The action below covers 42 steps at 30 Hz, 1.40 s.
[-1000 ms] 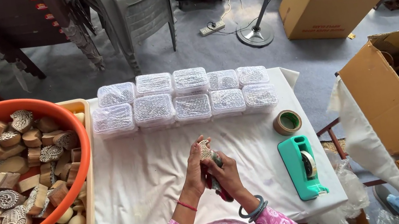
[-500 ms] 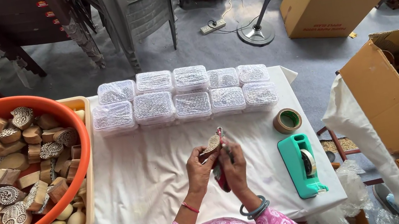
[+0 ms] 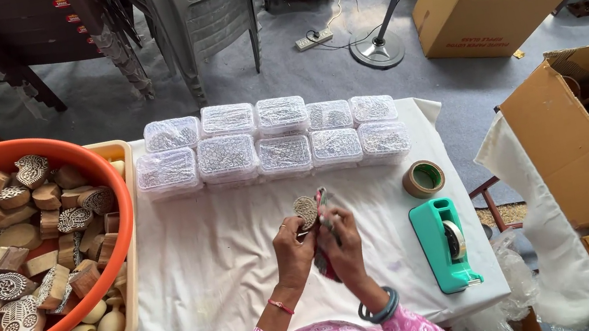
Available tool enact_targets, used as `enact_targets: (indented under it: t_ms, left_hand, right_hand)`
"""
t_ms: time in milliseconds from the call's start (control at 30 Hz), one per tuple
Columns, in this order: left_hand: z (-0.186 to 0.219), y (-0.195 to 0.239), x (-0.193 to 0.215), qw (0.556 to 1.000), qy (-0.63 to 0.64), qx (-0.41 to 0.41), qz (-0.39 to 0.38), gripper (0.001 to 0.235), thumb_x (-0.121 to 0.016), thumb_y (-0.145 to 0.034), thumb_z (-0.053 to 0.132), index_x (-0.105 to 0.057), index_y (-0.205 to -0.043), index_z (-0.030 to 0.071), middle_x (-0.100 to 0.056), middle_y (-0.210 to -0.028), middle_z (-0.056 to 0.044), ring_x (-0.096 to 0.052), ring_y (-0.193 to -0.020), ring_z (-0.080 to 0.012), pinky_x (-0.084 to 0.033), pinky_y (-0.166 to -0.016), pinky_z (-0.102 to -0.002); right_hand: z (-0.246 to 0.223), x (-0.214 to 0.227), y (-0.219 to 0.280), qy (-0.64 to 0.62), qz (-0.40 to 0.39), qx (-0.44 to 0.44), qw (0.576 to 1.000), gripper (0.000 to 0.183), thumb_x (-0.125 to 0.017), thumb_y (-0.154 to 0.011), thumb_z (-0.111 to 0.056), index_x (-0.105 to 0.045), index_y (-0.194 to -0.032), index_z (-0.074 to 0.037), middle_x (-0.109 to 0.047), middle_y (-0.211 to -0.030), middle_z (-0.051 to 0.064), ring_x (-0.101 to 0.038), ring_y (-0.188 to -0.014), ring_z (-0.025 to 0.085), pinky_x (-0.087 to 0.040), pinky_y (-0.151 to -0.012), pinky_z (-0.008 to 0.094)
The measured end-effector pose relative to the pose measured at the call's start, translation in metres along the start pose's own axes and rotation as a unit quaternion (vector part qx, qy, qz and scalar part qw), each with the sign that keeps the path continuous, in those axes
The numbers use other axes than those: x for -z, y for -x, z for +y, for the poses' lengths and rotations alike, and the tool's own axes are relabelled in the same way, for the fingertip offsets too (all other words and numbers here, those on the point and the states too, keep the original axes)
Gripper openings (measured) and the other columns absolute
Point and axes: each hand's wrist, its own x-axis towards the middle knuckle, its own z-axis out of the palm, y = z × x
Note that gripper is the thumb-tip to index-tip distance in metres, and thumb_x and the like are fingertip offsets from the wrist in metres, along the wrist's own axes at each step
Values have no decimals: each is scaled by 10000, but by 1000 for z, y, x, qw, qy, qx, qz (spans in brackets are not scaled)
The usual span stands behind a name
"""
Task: Cleaning wooden printing blocks and packing them into plastic containers.
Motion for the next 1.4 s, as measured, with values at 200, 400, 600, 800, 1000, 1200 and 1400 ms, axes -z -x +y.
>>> enact_targets:
  t_ms: [200,400,600,800,1000,1200,1400]
  left_hand:
    - [-6,0,9,995,-47,83,5,138,-759,-847,3,-656,-932,-30,-725,-886,-124,-738,-745,-185,-587,-678,-316]
    - [23,6,7,990,16,45,-134,195,-803,-811,81,-686,-949,9,-727,-904,-102,-701,-789,-188,-572,-693,-326]
    - [29,9,10,971,-132,-123,-155,144,-771,-827,90,-687,-938,53,-699,-884,-67,-674,-828,-271,-555,-713,-397]
    - [19,13,6,953,-216,-119,-175,177,-774,-813,80,-616,-890,54,-682,-894,-66,-677,-856,-272,-568,-716,-402]
    - [6,3,14,945,-288,-95,-125,229,-792,-802,136,-617,-917,44,-674,-917,-91,-670,-847,-283,-569,-707,-409]
    - [16,2,15,928,-280,-121,-213,162,-762,-872,130,-611,-899,79,-667,-879,-57,-675,-849,-262,-573,-720,-396]
    - [23,11,14,981,-88,-13,-173,258,-790,-844,89,-650,-1058,50,-654,-1027,-60,-715,-898,-208,-594,-766,-345]
  right_hand:
    - [0,7,8,89,-17,133,987,229,-679,-931,-3,-674,-1159,13,-626,-1125,97,-660,-1008,176,-549,-871,298]
    - [-59,20,-40,-388,-15,-288,876,341,-488,-964,-283,-683,-1149,-72,-736,-982,82,-712,-797,166,-588,-719,311]
    - [19,12,-13,-273,41,-182,944,260,-663,-1003,-278,-693,-1070,-28,-704,-928,12,-640,-788,76,-541,-683,242]
    - [27,12,-4,-166,109,-243,949,337,-726,-957,-338,-574,-841,-60,-573,-705,40,-518,-529,119,-432,-434,294]
    - [32,28,-8,-111,141,-78,981,326,-616,-1047,-342,-667,-1037,-21,-675,-883,-2,-601,-770,37,-514,-665,219]
    - [17,20,-21,-60,-100,-55,992,434,-563,-1044,-250,-532,-1437,-69,-654,-1095,12,-590,-953,39,-515,-820,205]
    - [38,13,-12,-155,1,-115,981,284,-664,-1006,-207,-672,-1205,-6,-693,-980,2,-610,-842,50,-523,-705,217]
